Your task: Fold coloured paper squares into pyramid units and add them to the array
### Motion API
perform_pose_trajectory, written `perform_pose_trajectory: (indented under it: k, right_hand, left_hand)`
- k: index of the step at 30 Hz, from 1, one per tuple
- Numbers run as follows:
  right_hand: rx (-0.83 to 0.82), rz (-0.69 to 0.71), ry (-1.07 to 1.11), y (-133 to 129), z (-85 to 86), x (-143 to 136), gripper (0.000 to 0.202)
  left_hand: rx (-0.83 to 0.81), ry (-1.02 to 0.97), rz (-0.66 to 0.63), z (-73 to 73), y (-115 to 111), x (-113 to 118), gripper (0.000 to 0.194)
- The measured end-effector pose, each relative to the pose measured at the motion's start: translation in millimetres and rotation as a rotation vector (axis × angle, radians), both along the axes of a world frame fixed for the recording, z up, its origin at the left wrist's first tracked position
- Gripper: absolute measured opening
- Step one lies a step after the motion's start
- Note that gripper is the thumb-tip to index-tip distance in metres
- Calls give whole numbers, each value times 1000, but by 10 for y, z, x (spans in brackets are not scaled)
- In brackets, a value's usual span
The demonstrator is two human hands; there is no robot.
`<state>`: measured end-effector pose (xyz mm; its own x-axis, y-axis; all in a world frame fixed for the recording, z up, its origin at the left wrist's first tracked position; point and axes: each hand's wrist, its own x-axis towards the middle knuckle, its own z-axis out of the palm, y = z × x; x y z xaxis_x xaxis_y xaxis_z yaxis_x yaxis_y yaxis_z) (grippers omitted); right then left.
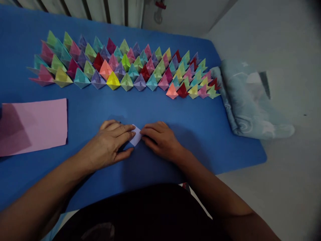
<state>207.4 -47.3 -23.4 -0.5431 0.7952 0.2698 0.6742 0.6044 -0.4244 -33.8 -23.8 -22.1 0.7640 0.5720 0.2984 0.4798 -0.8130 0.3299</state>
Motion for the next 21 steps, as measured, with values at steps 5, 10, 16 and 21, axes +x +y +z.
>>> perform_pose_trajectory:
  k: [5, 10, 16, 21]
  right_hand:
    - [39, -2, -27, 3, -4, -2, 21]
    - [53, -8, -45, -12, 15, -12, 23]
    - [69, 18, -28, -21, 37, -24, 22]
    - [124, 50, -62, -7, 6, -17, 24]
  left_hand:
    - [-16, 10, -9, -1, 9, -7, 36]
    - [29, -8, 18, -18, 0, 24, 25]
    - [20, -41, 39, -18, -16, 46, 27]
    - [39, -7, 49, -14, -24, 43, 30]
